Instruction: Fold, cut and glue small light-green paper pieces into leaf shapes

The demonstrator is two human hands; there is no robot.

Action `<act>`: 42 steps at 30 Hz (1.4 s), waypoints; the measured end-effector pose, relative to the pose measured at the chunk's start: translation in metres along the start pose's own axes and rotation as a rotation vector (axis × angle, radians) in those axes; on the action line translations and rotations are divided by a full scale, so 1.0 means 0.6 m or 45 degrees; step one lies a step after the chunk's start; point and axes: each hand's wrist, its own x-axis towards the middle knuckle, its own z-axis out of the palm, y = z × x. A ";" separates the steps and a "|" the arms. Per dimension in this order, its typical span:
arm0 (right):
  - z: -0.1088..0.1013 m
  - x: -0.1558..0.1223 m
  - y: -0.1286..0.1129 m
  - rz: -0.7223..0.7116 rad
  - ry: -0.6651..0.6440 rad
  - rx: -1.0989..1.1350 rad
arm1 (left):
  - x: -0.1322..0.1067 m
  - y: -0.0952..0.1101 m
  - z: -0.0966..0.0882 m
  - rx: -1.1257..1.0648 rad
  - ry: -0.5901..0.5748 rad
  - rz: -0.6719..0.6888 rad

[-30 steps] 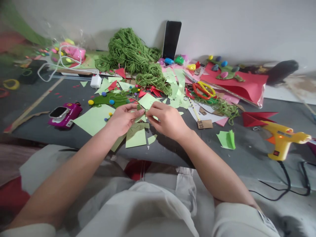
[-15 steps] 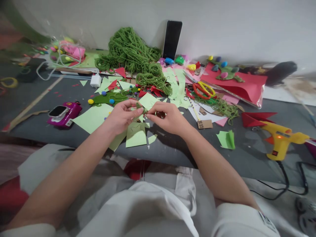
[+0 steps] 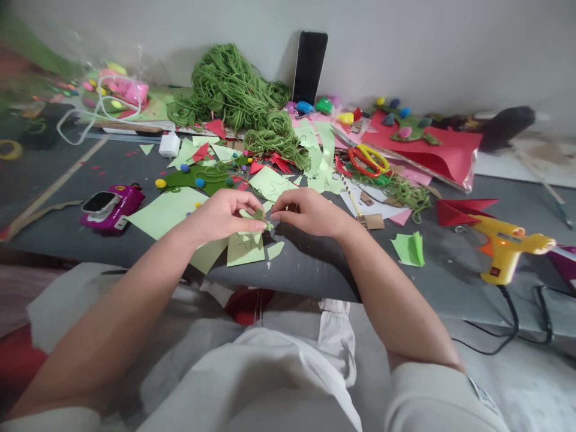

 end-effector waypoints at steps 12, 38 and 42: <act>0.048 0.000 -0.018 -0.016 0.298 -0.201 | 0.008 -0.015 0.022 0.097 0.260 -0.130; 0.015 0.005 0.011 -0.145 0.152 -0.078 | 0.001 0.001 0.003 -0.222 0.019 -0.073; 0.020 0.005 0.010 -0.196 0.101 -0.211 | -0.001 -0.004 0.012 -0.055 -0.045 -0.143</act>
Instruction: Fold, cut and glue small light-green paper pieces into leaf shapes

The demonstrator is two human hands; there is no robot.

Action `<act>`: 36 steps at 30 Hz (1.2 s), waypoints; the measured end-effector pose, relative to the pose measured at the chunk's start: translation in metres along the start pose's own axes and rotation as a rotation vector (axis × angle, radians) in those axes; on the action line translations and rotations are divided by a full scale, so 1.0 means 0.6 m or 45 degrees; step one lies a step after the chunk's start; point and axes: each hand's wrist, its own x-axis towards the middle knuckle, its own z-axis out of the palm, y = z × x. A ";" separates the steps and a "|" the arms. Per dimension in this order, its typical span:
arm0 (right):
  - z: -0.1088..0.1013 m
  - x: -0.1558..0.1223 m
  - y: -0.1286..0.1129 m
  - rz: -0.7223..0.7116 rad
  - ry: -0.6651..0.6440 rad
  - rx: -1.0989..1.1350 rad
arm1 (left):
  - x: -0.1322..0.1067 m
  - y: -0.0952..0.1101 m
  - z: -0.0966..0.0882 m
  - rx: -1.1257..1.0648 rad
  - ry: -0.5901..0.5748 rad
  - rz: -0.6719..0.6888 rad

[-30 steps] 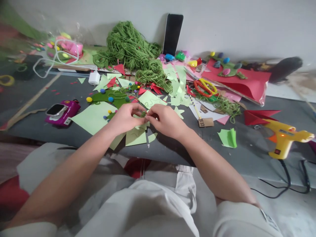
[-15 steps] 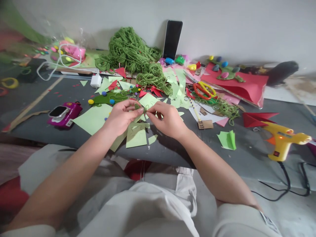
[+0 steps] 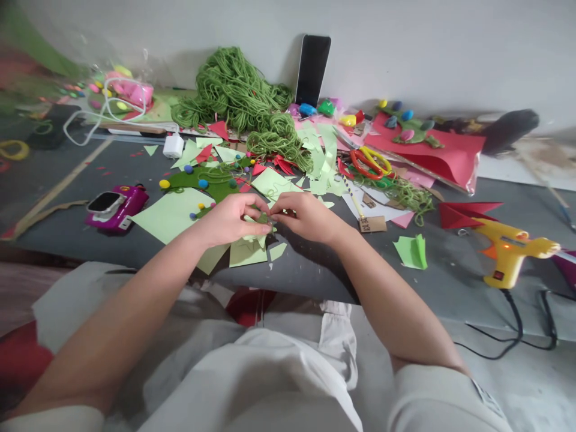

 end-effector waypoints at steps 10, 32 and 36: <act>0.012 -0.005 -0.033 0.133 0.153 0.012 | 0.012 -0.013 0.010 0.189 0.394 0.003; -0.007 -0.001 -0.005 0.274 -0.017 0.265 | -0.001 0.009 -0.006 -0.013 0.029 0.018; -0.003 -0.003 -0.010 0.249 -0.071 0.158 | 0.000 0.003 0.000 0.295 0.054 -0.006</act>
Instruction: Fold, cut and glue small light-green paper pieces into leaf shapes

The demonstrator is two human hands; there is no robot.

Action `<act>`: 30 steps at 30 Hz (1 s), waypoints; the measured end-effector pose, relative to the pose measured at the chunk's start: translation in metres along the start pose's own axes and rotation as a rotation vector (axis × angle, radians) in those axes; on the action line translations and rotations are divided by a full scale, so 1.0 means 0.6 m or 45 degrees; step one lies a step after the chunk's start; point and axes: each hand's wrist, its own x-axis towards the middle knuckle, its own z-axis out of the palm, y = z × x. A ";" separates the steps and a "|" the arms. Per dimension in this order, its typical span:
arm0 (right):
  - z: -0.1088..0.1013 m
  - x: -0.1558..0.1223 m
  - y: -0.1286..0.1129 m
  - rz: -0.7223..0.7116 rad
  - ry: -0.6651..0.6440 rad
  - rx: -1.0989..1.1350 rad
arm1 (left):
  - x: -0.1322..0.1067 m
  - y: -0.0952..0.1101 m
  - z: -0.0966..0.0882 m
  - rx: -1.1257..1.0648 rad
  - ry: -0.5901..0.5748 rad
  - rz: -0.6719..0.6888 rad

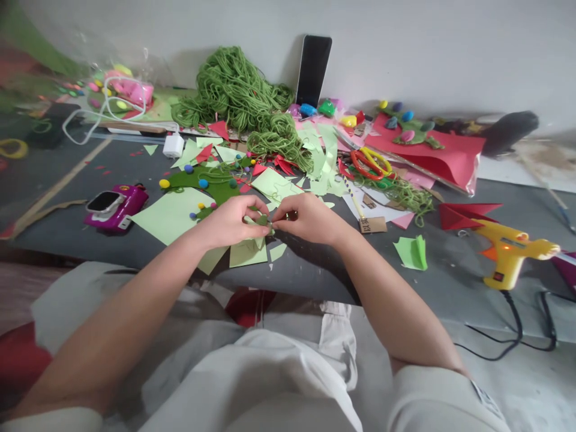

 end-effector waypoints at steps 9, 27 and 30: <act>0.009 -0.003 -0.011 -0.072 0.095 -0.172 | 0.008 -0.011 0.021 -0.090 0.135 -0.092; 0.016 0.002 -0.009 -0.115 0.402 -0.012 | 0.014 -0.004 0.021 -0.719 0.520 -0.032; 0.014 0.003 -0.006 -0.053 0.355 0.028 | 0.013 -0.006 0.018 -0.670 0.481 -0.001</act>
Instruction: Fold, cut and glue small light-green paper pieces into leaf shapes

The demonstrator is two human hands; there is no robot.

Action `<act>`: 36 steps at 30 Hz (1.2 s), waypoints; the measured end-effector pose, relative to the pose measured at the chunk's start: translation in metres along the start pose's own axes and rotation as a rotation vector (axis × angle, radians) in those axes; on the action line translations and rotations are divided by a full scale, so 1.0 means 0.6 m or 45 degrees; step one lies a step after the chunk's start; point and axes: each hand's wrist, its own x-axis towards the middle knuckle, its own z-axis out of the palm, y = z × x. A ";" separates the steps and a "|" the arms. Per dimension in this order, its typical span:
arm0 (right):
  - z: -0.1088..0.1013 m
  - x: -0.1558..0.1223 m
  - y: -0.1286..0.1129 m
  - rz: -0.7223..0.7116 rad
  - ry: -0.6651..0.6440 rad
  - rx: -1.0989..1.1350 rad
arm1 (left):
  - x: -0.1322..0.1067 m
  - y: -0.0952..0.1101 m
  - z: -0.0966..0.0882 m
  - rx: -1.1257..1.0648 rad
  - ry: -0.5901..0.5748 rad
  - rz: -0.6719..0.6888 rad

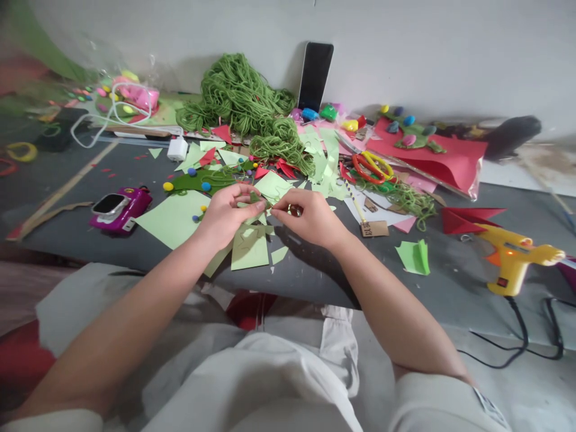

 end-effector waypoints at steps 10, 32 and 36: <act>-0.002 0.000 -0.001 0.050 -0.054 0.013 | -0.001 -0.001 -0.004 0.044 -0.111 0.027; -0.008 -0.001 -0.002 0.075 -0.117 0.033 | -0.006 0.010 0.000 0.055 -0.099 0.016; -0.021 0.001 -0.006 0.066 -0.097 0.074 | -0.012 0.018 -0.002 0.318 -0.079 0.109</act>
